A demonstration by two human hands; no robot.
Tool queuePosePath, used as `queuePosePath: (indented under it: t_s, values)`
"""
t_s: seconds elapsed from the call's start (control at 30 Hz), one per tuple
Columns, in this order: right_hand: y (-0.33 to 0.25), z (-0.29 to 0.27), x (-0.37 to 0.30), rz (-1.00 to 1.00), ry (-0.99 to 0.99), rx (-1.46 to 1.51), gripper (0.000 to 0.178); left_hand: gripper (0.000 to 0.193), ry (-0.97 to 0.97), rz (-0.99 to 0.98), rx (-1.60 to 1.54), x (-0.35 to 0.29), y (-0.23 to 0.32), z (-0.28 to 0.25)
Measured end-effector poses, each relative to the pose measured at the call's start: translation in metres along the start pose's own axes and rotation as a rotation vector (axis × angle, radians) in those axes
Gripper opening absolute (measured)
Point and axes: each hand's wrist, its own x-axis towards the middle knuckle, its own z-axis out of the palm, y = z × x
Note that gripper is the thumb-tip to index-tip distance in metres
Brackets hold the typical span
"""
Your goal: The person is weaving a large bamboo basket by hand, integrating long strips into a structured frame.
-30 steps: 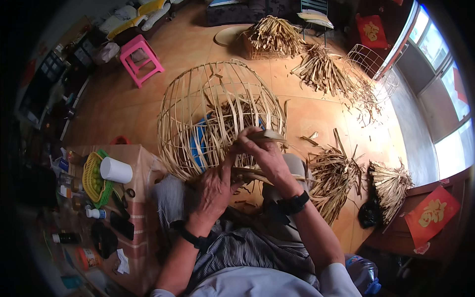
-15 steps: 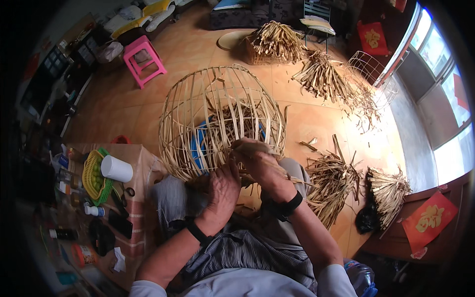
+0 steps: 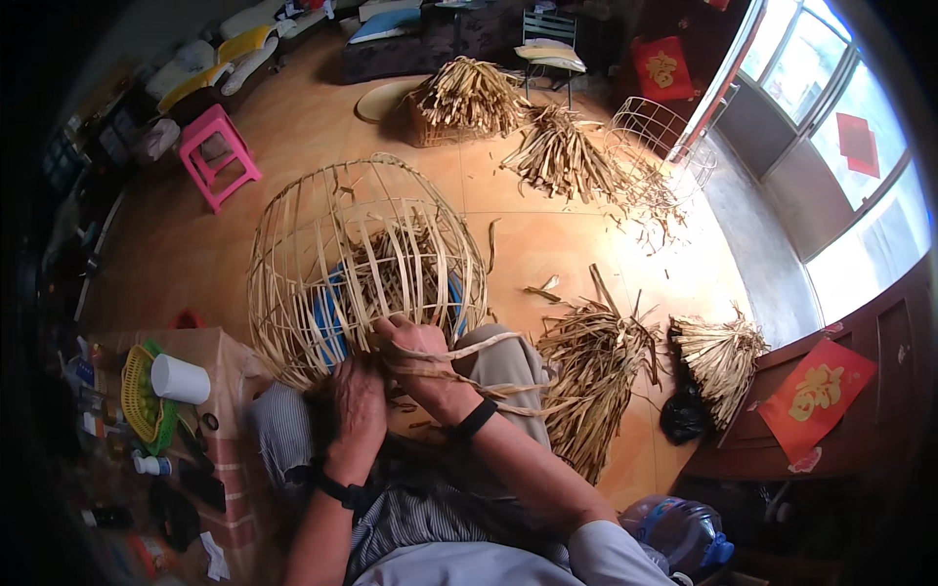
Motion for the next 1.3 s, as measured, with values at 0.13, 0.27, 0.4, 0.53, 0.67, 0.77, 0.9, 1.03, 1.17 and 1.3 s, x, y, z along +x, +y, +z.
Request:
queuePosePath:
  t_s: [0.13, 0.27, 0.4, 0.53, 0.67, 0.77, 0.9, 1.03, 1.17, 1.3]
  values:
    - [0.006, -0.006, -0.015, 0.057, 0.053, 0.171, 0.024, 0.042, -0.055, 0.002, -0.089, 0.006, 0.000, -0.012]
    - [0.000, -0.011, -0.026, -0.049, 0.105, 0.348, 0.028, 0.040, -0.045, -0.053, -0.130, 0.002, -0.005, -0.009]
    - [0.008, -0.006, -0.032, -0.092, 0.113, 0.439, 0.031, 0.039, -0.061, -0.045, -0.109, 0.004, -0.006, -0.008]
    - [0.017, 0.007, -0.016, -0.140, 0.161, 0.255, 0.033, 0.038, -0.058, -0.043, -0.130, 0.006, -0.003, -0.011]
    - [0.025, 0.017, -0.005, 0.119, 0.050, 0.345, 0.034, 0.037, -0.046, -0.020, -0.116, 0.010, 0.001, -0.015]
    - [0.020, 0.012, -0.011, -0.088, 0.105, -0.032, 0.039, 0.037, -0.064, -0.045, -0.112, 0.006, -0.005, -0.010]
    - [-0.002, -0.016, -0.022, 0.103, 0.040, 0.378, 0.038, 0.034, -0.061, -0.040, -0.158, 0.006, -0.006, -0.013]
    - [-0.005, -0.039, -0.023, 0.182, -0.030, 0.548, 0.040, 0.034, -0.094, -0.035, -0.162, 0.008, -0.006, -0.016]
    - [0.006, -0.042, -0.035, 0.226, 0.045, 0.651, 0.039, 0.038, -0.158, -0.055, -0.138, 0.011, -0.004, -0.023]
    - [0.017, -0.015, -0.022, 0.306, 0.141, 0.535, 0.033, 0.035, -0.110, -0.021, -0.127, 0.007, -0.008, -0.018]
